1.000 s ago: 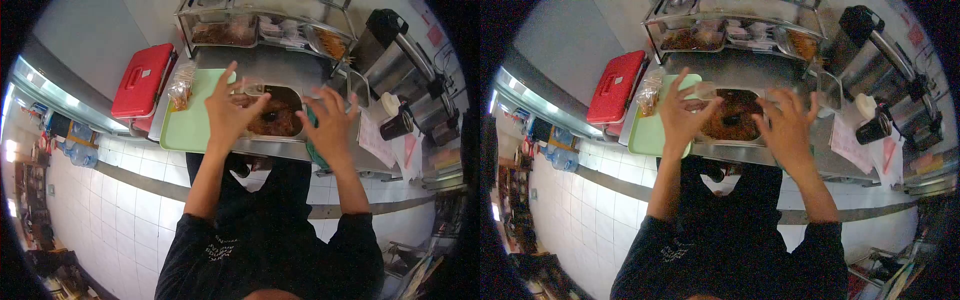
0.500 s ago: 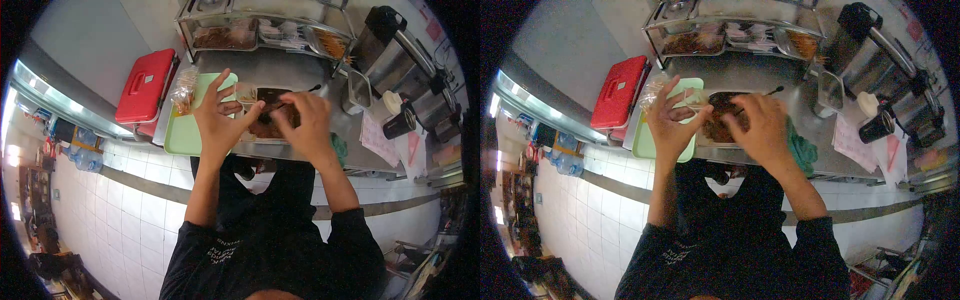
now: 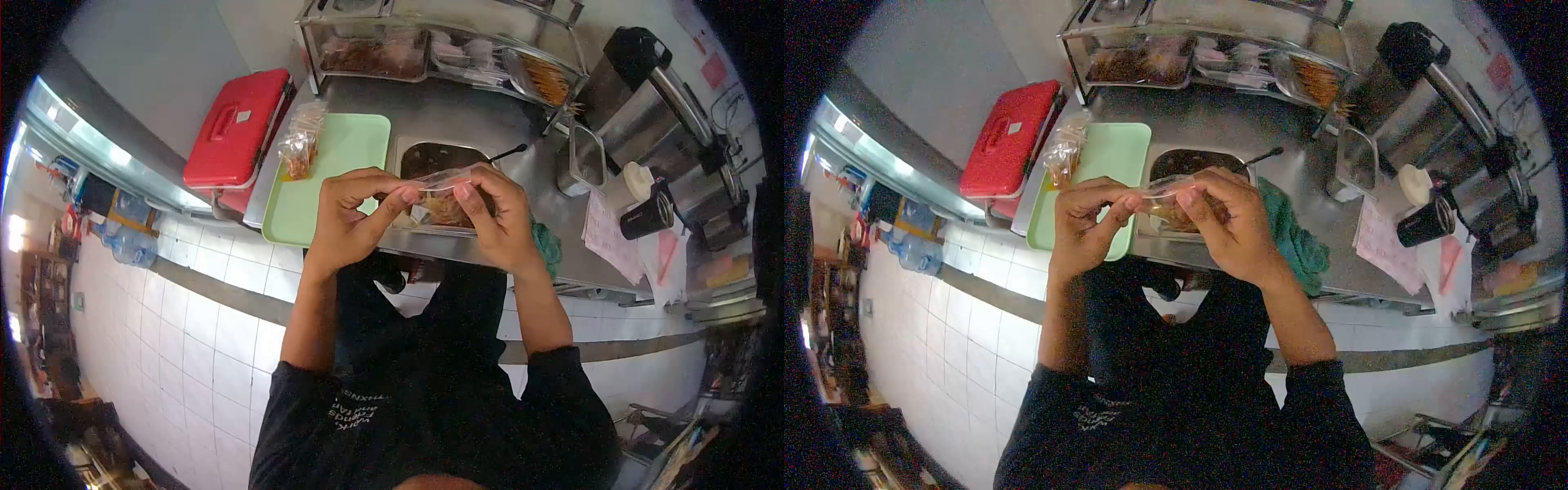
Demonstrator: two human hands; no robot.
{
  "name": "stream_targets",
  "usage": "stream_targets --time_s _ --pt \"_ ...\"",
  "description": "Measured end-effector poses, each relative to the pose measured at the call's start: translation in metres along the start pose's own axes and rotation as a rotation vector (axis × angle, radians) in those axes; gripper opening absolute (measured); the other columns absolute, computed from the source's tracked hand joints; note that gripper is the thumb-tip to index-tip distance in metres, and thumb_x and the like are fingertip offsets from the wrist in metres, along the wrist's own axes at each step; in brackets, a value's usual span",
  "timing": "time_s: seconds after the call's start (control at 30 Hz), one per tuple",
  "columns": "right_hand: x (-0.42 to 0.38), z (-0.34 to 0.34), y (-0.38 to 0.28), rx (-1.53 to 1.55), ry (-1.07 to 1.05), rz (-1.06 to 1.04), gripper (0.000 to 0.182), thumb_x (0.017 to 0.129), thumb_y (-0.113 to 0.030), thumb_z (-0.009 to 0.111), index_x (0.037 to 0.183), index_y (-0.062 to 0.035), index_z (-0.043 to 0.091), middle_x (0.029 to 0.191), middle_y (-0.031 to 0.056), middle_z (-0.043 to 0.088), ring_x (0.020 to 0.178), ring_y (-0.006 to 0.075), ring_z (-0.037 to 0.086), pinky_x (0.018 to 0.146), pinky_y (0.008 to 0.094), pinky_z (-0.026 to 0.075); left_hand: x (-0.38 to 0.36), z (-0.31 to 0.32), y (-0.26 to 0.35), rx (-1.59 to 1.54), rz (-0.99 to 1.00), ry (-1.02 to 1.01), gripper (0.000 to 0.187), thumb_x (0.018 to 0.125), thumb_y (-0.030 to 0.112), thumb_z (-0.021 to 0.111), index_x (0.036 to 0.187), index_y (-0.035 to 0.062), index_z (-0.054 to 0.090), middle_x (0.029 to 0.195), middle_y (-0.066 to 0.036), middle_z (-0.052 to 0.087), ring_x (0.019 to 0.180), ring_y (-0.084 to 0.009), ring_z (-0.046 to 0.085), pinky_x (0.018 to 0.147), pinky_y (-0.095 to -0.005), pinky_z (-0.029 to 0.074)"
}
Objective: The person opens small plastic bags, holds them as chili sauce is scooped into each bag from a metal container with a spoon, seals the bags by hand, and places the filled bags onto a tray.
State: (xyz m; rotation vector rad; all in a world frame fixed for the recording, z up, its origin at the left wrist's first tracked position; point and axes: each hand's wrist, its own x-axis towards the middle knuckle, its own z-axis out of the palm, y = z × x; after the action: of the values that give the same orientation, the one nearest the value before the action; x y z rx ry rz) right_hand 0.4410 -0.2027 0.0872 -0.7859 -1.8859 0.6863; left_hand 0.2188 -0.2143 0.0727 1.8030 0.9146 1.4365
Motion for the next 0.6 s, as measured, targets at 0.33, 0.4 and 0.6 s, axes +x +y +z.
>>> stream_targets --time_s 0.33,0.4,0.6 --pt "0.0 0.018 -0.009 -0.017 -0.001 -0.029 0.018 0.097 -0.017 0.06 0.092 -0.001 0.067 0.083 0.0105 0.064 0.076 0.0252 0.061 0.074 0.0364 0.044 -0.003 -0.011 0.013 0.067 0.031 -0.274 0.024 0.095 0.014 0.057 0.078 -0.0018 0.052 0.063 -0.016 0.047 0.057 -0.0294 0.048 0.056 -0.0381 0.039" --pt "0.0 0.02 -0.01 -0.042 -0.014 -0.051 0.017 0.097 -0.015 0.06 0.091 -0.0006 0.066 0.082 0.0112 0.064 0.075 0.0264 0.061 0.073 0.0367 0.044 -0.001 -0.015 0.007 0.056 0.046 -0.318 0.023 0.095 0.014 0.057 0.078 -0.0012 0.053 0.062 -0.015 0.046 0.055 -0.0266 0.046 0.055 -0.0373 0.039" --pt "0.001 0.035 -0.016 -0.067 -0.036 -0.079 0.016 0.096 -0.013 0.059 0.089 0.0004 0.064 0.081 0.0118 0.062 0.075 0.0278 0.061 0.071 0.0374 0.045 -0.001 -0.016 0.004 0.069 0.099 -0.334 0.025 0.096 0.018 0.057 0.08 -0.0009 0.056 0.062 -0.015 0.049 0.054 -0.0279 0.049 0.054 -0.0372 0.041"
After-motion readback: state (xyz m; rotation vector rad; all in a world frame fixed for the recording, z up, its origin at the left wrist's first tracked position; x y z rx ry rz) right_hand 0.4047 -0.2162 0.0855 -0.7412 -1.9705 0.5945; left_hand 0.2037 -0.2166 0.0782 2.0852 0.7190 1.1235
